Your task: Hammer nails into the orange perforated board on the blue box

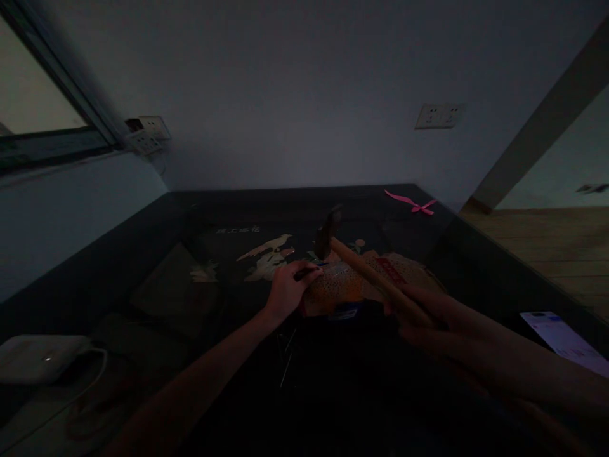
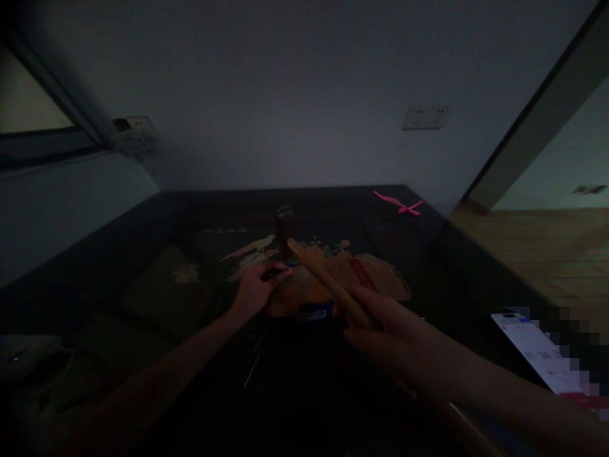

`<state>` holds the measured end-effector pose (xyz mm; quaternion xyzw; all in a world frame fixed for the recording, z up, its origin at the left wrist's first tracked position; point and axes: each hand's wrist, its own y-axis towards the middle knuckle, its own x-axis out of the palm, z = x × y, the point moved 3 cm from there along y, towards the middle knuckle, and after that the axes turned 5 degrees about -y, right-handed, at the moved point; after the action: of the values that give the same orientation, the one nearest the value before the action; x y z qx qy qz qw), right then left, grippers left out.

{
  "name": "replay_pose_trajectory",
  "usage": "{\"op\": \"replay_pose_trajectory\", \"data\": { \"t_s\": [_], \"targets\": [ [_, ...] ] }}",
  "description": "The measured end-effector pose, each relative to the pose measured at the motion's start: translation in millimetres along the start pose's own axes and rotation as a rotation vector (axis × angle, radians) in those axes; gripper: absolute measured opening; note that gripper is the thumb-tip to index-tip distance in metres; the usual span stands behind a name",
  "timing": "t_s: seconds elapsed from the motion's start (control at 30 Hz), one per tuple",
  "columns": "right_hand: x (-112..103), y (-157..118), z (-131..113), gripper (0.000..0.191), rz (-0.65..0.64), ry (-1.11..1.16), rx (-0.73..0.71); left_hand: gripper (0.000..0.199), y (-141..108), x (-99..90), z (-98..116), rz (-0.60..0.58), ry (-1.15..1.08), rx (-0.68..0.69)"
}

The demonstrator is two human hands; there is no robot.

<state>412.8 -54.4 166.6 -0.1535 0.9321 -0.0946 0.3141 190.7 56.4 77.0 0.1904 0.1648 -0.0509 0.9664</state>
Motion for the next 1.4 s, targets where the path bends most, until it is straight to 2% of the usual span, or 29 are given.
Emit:
{"op": "replay_pose_trajectory", "data": {
  "t_s": [0.2, 0.4, 0.57, 0.77, 0.97, 1.17, 1.4],
  "targets": [
    [6.0, 2.5, 1.8, 0.038, -0.080, -0.007, 0.034, 0.010, -0.1, -0.7, -1.7, -0.005, 0.045, -0.020],
    [2.5, 1.1, 1.5, 0.049, -0.008, -0.029, 0.000, 0.011, 0.5, -0.1, -2.9, 0.004, 0.008, -0.028],
    [8.6, 4.4, 2.1, 0.042, -0.101, -0.007, 0.029, 0.009, 0.5, -0.4, -2.4, 0.009, 0.051, -0.044],
    [3.2, 4.0, 3.6, 0.035, -0.012, -0.036, -0.030, 0.010, 0.4, 0.4, -3.0, 0.021, 0.007, -0.038],
    [8.1, 7.6, 6.5, 0.038, -0.047, -0.015, 0.060, 0.009, 1.1, 0.4, -3.0, 0.013, 0.051, -0.019],
    [4.5, 5.8, 0.8, 0.035, -0.037, -0.037, -0.016, 0.008, 1.7, 1.4, 1.6, 0.015, 0.022, -0.036],
    [8.3, 6.5, 5.3, 0.039, -0.058, -0.012, 0.042, 0.010, 1.2, 0.4, -1.9, 0.009, 0.051, -0.030]
  ]
}}
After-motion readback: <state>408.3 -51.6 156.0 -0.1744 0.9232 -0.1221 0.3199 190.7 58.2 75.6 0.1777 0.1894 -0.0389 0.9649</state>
